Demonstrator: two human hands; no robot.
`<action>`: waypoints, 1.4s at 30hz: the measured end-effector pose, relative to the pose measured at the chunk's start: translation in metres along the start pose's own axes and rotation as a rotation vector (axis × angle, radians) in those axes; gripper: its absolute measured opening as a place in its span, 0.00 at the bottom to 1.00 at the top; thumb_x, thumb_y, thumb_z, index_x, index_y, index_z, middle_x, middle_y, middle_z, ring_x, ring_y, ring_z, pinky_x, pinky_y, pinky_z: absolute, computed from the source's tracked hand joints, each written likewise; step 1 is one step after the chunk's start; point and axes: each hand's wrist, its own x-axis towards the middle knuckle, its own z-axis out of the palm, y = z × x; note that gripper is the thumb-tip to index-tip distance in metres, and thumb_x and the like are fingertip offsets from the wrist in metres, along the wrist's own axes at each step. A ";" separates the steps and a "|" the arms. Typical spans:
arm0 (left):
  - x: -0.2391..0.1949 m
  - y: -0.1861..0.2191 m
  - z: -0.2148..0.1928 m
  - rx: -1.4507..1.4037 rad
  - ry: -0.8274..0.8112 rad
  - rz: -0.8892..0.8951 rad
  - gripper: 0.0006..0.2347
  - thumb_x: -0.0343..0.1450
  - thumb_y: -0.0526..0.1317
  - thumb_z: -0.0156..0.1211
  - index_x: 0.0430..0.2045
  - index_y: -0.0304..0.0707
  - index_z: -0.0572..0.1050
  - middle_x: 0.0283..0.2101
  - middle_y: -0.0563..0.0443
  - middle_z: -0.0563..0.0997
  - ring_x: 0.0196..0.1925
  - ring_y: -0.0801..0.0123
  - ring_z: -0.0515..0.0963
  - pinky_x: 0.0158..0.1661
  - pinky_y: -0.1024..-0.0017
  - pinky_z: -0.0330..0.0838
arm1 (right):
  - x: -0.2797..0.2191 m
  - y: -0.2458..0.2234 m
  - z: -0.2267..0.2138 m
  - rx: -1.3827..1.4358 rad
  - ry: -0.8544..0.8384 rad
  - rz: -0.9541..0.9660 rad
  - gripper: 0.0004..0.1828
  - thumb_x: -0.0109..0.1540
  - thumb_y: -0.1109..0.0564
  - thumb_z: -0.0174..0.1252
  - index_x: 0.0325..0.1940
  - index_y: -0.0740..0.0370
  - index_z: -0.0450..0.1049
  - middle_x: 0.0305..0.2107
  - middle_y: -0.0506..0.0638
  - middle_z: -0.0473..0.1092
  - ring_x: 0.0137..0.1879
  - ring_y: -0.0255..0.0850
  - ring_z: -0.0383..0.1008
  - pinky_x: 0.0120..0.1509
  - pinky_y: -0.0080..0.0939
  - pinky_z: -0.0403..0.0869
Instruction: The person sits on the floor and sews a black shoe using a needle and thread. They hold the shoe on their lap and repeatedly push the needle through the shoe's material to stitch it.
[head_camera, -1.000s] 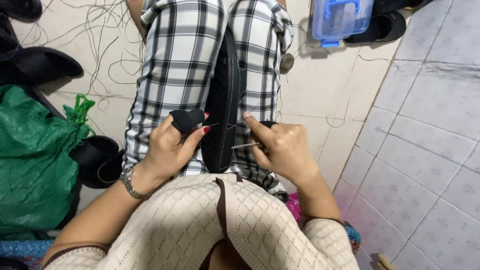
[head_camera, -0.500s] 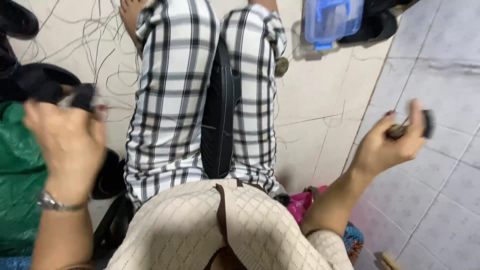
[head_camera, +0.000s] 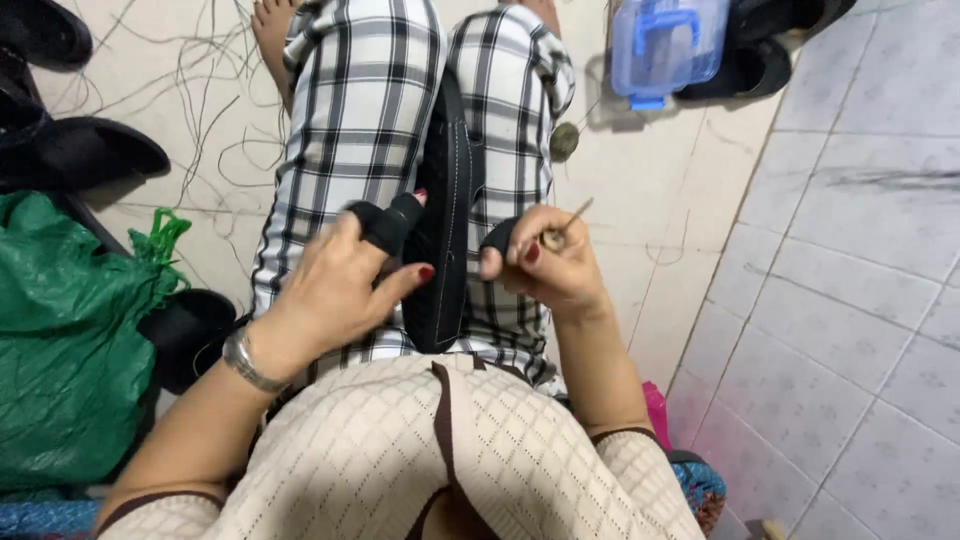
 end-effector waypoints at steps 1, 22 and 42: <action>-0.004 -0.015 0.003 0.360 0.040 0.071 0.15 0.71 0.50 0.64 0.26 0.35 0.76 0.24 0.45 0.71 0.26 0.51 0.77 0.30 0.61 0.72 | 0.001 0.003 -0.006 -0.103 0.106 -0.027 0.09 0.62 0.64 0.58 0.31 0.74 0.69 0.17 0.67 0.69 0.12 0.37 0.59 0.14 0.33 0.61; 0.030 0.000 -0.045 0.792 -0.253 -0.323 0.37 0.59 0.66 0.70 0.48 0.45 0.55 0.62 0.37 0.50 0.69 0.49 0.47 0.62 0.48 0.47 | -0.001 -0.050 0.011 -1.858 -0.470 0.015 0.25 0.66 0.58 0.59 0.68 0.45 0.70 0.21 0.41 0.58 0.24 0.32 0.58 0.28 0.35 0.63; 0.035 -0.043 -0.004 1.037 -0.066 0.263 0.55 0.49 0.88 0.61 0.70 0.65 0.67 0.76 0.65 0.63 0.79 0.56 0.30 0.72 0.49 0.08 | 0.011 -0.056 0.044 -1.838 -0.499 0.057 0.30 0.54 0.67 0.63 0.62 0.65 0.75 0.22 0.46 0.64 0.19 0.32 0.60 0.16 0.33 0.63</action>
